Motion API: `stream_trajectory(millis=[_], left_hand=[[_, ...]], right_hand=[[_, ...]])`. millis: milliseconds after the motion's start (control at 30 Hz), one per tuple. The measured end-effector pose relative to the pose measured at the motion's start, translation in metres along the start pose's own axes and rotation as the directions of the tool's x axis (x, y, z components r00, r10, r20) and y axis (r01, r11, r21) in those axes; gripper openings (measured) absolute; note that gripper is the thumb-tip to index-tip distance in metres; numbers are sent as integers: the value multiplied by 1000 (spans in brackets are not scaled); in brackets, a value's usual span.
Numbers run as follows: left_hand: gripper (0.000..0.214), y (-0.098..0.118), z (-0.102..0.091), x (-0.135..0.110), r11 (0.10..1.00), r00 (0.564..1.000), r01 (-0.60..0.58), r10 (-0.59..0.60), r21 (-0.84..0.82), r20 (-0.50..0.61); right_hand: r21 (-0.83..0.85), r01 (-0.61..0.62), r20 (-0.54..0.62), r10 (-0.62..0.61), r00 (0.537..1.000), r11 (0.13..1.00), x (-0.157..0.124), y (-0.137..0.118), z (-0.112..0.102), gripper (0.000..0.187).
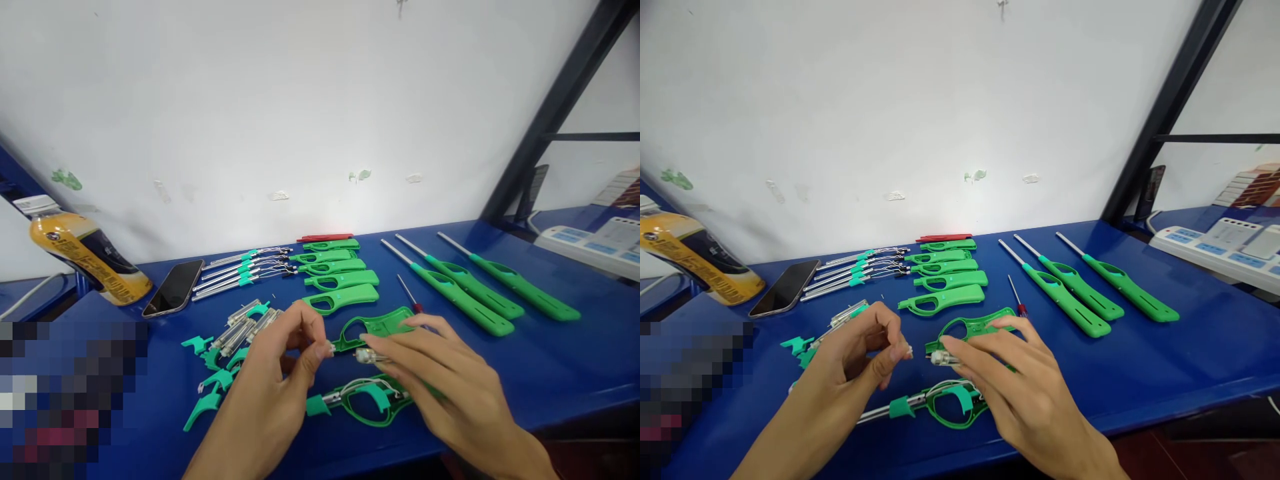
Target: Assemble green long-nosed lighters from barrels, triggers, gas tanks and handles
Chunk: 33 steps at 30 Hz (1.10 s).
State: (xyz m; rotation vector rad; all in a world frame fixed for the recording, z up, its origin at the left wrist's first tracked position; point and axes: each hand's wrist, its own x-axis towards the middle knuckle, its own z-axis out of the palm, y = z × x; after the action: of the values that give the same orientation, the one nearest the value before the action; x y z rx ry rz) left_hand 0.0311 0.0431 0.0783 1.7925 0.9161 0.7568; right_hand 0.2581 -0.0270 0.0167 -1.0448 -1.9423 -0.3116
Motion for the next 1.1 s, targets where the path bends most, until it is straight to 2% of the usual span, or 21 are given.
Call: stream_trajectory(millis=[467,633,767,967,1100], left_hand=[[27,-2,7,-2,1000,993,16,-16,-2,116],[26,-2,8,-4,999,993,39,-40,14,112],[28,-2,9,-4,1000,993,16,-15,-7,117],[27,-4,9,-4,1000,994,30,-29,-10,104],[28,-2,9,-5,998,992,47,-42,-39,120]], right_hand=[[16,-6,89,4,996,1000,1,-3,1,33],[30,14,72,-16,997,999,-1,-1,2,35],[25,1,111,-3,994,1000,-2,0,1,36],[9,0,50,-1,999,1000,-2,-1,-1,37],[-3,-12,76,12,997,1000,-2,0,-1,38]])
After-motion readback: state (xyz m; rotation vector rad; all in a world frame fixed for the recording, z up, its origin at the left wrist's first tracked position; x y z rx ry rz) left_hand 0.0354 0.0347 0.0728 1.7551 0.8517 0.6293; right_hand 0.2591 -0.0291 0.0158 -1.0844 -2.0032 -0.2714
